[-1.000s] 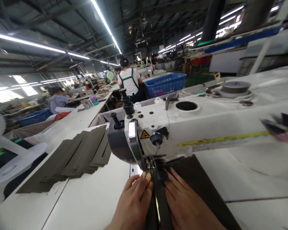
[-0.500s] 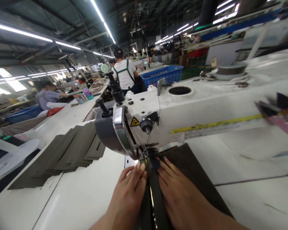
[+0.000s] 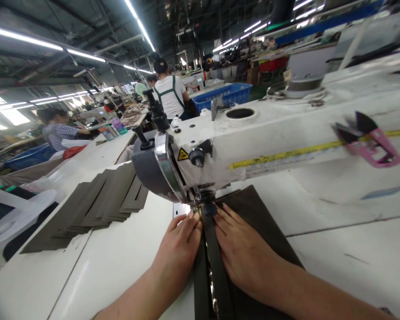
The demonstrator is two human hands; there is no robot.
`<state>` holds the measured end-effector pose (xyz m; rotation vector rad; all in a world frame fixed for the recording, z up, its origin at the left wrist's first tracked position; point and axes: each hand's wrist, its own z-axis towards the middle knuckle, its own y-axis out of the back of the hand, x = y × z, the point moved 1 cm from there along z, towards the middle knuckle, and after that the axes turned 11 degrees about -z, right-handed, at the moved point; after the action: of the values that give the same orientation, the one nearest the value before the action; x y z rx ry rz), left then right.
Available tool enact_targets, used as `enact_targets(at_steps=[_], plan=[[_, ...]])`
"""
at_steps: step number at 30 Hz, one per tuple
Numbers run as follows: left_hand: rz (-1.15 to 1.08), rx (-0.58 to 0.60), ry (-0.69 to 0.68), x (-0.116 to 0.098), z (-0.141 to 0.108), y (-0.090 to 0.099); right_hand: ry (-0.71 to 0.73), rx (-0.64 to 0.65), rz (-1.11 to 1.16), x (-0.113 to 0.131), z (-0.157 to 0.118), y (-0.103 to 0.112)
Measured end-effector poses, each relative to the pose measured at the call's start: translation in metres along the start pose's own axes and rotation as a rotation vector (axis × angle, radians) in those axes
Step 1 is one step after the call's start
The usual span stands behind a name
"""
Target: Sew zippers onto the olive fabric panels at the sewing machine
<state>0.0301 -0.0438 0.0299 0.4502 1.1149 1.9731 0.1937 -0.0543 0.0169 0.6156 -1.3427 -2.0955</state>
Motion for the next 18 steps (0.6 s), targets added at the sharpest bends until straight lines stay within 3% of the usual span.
enact_targets(at_steps=[4,8,12,15,18], plan=[[-0.012,0.038,-0.001,0.004,0.000,0.000,-0.015,-0.042,0.024,0.001,0.001,-0.005],[-0.062,0.111,0.095,0.009,0.004,0.001,-0.011,-0.058,0.053,-0.007,0.009,-0.010],[-0.079,0.130,0.164,0.012,0.010,0.005,-0.019,-0.093,0.080,-0.013,0.011,0.001],[-0.113,0.127,0.178,0.014,0.009,0.009,-0.026,-0.165,0.074,0.001,-0.004,0.013],[-0.161,0.112,0.137,0.013,0.000,0.015,0.037,-0.339,0.065,0.028,-0.024,0.014]])
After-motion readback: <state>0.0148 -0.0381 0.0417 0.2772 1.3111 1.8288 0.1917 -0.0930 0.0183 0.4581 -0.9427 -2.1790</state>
